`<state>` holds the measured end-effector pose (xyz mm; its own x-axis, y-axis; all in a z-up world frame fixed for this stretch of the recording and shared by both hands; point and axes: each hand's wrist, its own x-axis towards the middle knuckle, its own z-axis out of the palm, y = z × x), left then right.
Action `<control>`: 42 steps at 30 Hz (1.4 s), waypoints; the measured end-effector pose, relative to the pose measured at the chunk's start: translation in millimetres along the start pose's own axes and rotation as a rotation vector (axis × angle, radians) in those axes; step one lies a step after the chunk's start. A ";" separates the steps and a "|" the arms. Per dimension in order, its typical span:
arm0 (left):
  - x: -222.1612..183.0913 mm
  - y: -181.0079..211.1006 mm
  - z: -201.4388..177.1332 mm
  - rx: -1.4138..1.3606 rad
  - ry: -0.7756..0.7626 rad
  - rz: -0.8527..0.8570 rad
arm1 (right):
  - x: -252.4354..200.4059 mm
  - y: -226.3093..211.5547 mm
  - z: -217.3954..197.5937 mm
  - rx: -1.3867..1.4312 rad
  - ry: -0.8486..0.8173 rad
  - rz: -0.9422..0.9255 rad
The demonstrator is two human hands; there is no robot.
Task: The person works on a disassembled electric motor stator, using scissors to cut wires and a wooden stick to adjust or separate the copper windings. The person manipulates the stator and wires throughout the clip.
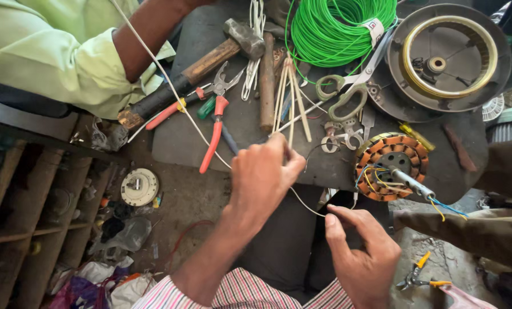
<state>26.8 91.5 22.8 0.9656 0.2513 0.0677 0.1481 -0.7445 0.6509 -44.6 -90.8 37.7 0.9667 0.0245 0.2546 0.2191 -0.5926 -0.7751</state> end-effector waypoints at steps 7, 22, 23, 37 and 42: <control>8.3 -34.3 -29.7 -0.707 0.356 0.034 | 8.7 -9.8 -1.7 -0.057 0.000 -0.008; 26.0 -49.9 -19.1 -1.176 0.298 -0.033 | 13.6 -2.5 -69.0 0.042 0.372 -0.155; 26.8 -48.4 -16.6 -1.202 0.302 -0.032 | 15.0 -1.4 -71.3 0.132 0.395 -0.147; 34.2 -43.3 -2.5 -1.049 0.395 -0.016 | 69.3 -51.5 -26.6 -0.150 0.080 -0.215; 35.6 -40.6 1.1 -1.308 0.401 -0.071 | 165.6 -33.4 25.1 -0.397 -0.085 -0.098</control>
<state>55.4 130.0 -2.0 0.8038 0.5907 0.0709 -0.3300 0.3435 0.8793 111.5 -46.8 91.2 0.9548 0.1530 0.2547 0.2592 -0.8480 -0.4623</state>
